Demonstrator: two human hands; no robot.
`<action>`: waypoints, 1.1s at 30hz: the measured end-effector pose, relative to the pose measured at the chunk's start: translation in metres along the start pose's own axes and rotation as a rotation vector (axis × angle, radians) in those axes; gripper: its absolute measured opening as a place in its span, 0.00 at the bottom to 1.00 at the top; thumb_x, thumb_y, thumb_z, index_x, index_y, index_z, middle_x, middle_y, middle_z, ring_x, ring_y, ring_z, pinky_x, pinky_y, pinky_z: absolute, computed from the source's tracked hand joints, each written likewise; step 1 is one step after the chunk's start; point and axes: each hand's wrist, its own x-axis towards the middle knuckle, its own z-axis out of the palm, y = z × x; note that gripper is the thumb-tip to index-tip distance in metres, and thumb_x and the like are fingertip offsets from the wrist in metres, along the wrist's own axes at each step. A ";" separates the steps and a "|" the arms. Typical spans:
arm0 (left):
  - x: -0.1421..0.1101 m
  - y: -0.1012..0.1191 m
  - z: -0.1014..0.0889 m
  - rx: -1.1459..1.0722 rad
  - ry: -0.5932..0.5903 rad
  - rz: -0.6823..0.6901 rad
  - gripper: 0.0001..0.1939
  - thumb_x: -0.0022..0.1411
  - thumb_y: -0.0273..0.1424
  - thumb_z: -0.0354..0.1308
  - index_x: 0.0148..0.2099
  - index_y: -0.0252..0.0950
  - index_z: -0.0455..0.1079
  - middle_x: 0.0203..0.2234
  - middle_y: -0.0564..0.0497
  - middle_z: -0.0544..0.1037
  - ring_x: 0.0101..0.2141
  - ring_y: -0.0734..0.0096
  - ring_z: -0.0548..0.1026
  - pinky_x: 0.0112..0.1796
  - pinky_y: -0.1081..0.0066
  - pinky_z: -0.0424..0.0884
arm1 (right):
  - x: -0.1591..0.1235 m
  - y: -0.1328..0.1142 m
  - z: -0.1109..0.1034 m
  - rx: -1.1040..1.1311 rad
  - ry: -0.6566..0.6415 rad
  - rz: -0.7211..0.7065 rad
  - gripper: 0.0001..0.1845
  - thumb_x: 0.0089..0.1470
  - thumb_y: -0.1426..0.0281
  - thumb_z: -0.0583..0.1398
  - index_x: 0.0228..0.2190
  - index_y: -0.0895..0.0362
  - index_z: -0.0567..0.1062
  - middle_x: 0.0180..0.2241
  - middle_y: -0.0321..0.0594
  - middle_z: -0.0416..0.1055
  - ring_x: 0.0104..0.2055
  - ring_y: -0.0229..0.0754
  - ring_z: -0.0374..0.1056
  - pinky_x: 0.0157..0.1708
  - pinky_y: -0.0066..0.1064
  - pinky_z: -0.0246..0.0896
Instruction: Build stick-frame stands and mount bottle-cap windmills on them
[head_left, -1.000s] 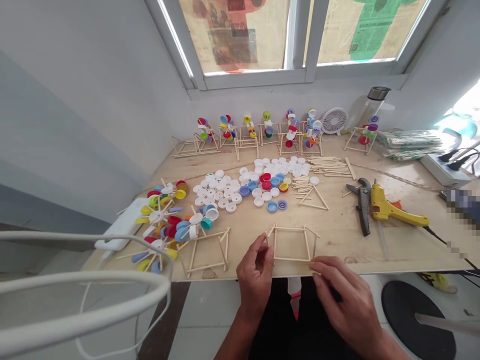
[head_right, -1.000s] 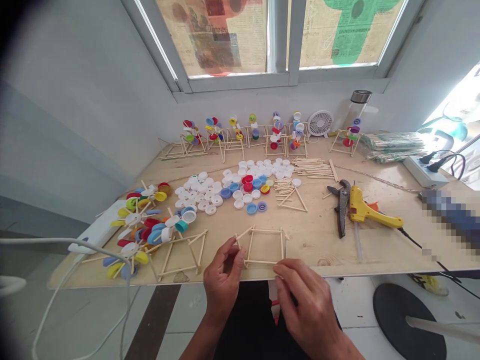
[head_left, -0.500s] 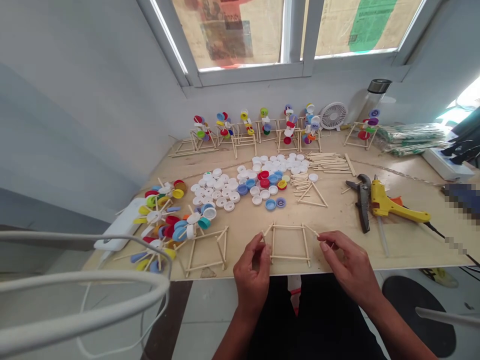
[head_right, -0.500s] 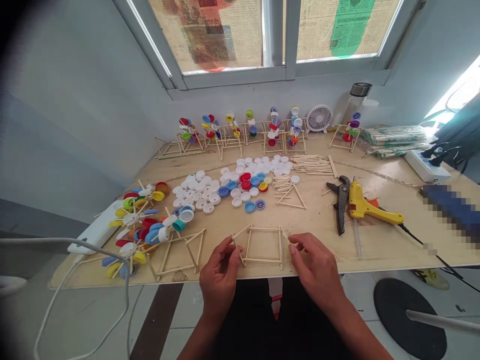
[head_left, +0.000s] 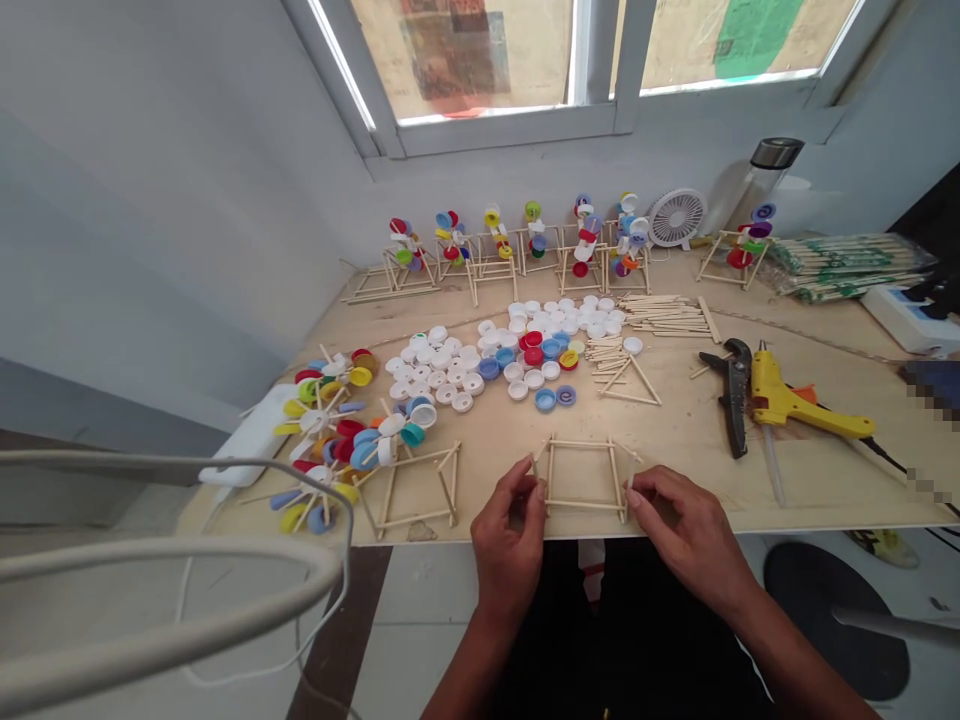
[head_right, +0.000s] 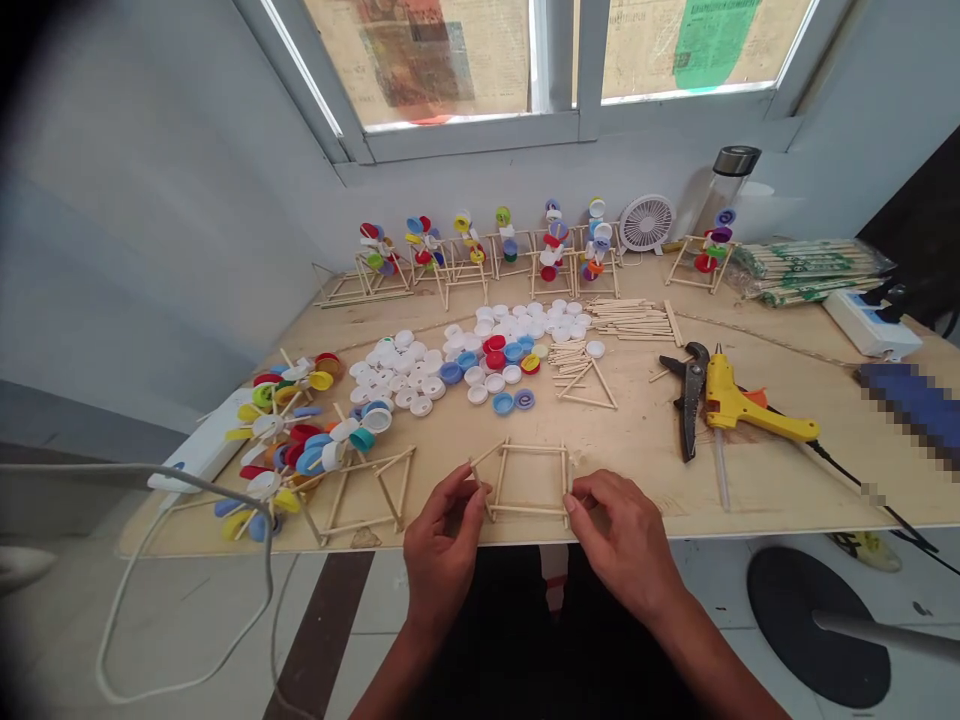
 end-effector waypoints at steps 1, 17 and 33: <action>0.000 0.000 0.000 0.005 0.001 0.003 0.17 0.59 0.34 0.56 0.50 0.36 0.70 0.31 0.49 0.78 0.32 0.71 0.77 0.36 0.71 0.74 | 0.000 0.000 0.000 -0.004 -0.009 0.005 0.12 0.59 0.64 0.53 0.29 0.55 0.73 0.28 0.38 0.73 0.32 0.39 0.69 0.32 0.29 0.64; 0.002 0.001 0.000 0.043 -0.016 0.028 0.15 0.59 0.35 0.57 0.46 0.35 0.73 0.31 0.49 0.79 0.30 0.71 0.76 0.33 0.72 0.74 | 0.002 0.000 0.004 -0.040 -0.011 -0.008 0.13 0.59 0.65 0.52 0.26 0.55 0.70 0.25 0.37 0.71 0.29 0.39 0.66 0.30 0.29 0.61; 0.001 -0.001 0.001 0.083 -0.018 0.065 0.14 0.59 0.36 0.56 0.45 0.35 0.73 0.31 0.48 0.79 0.31 0.70 0.76 0.34 0.71 0.74 | 0.001 -0.001 0.005 -0.030 0.009 -0.022 0.12 0.59 0.66 0.52 0.26 0.55 0.70 0.26 0.37 0.71 0.29 0.38 0.67 0.30 0.29 0.61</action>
